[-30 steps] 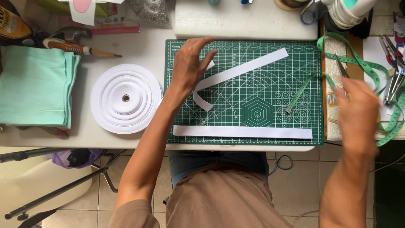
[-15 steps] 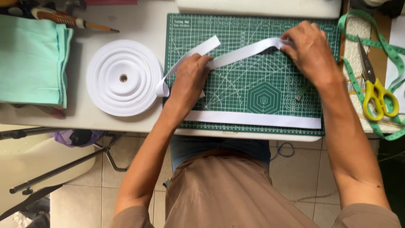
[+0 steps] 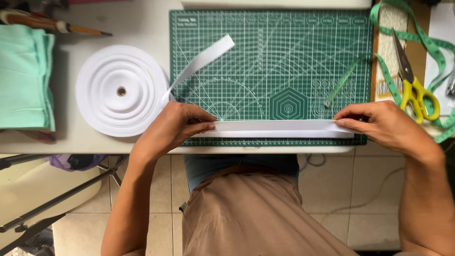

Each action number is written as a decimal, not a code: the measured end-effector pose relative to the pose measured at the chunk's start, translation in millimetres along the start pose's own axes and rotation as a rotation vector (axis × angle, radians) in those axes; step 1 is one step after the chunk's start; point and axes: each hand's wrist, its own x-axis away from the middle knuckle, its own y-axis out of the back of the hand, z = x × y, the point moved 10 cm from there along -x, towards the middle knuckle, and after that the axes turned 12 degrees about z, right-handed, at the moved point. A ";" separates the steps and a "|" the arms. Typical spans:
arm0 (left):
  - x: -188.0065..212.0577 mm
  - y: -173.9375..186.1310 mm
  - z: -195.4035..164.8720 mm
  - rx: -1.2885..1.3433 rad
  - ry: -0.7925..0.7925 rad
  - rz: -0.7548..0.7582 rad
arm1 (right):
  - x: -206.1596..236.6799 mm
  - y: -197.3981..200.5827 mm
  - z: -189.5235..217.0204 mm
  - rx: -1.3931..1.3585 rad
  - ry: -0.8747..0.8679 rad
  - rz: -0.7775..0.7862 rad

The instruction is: The person measures and cuts white fabric straps into uniform lengths using yellow-handled scissors on a green cutting mat. The person repeatedly aligns the strap against the mat's grid, cuts a segment, and places it aside.

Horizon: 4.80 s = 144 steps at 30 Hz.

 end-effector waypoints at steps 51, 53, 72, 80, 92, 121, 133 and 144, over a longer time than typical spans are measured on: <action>-73.3 23.2 -30.2 -0.356 -0.324 -0.473 | -123.4 41.8 127.6 -0.049 0.478 -0.265; -73.6 25.5 -31.9 -0.360 -0.289 -0.426 | -121.7 45.6 121.7 -0.170 0.517 -0.254; -70.4 59.0 4.4 -0.528 -0.014 -0.658 | -89.2 106.6 23.9 -0.601 0.322 -0.450; -77.4 60.6 6.7 -0.787 -0.143 -0.704 | -79.6 98.0 2.8 -0.819 0.378 -0.484; -105.7 67.7 -2.1 -0.905 -0.129 -0.641 | -85.2 111.3 11.6 -0.830 0.480 -0.592; -113.9 61.4 6.9 -0.803 -0.147 -0.576 | -81.9 109.3 22.0 -0.574 0.226 -0.753; -132.8 70.1 22.3 -0.762 -0.033 -0.509 | -81.9 120.3 26.5 -0.333 0.143 -0.871; -123.9 78.5 14.6 -0.671 -0.056 -0.485 | -76.9 120.1 31.9 -0.357 0.093 -0.851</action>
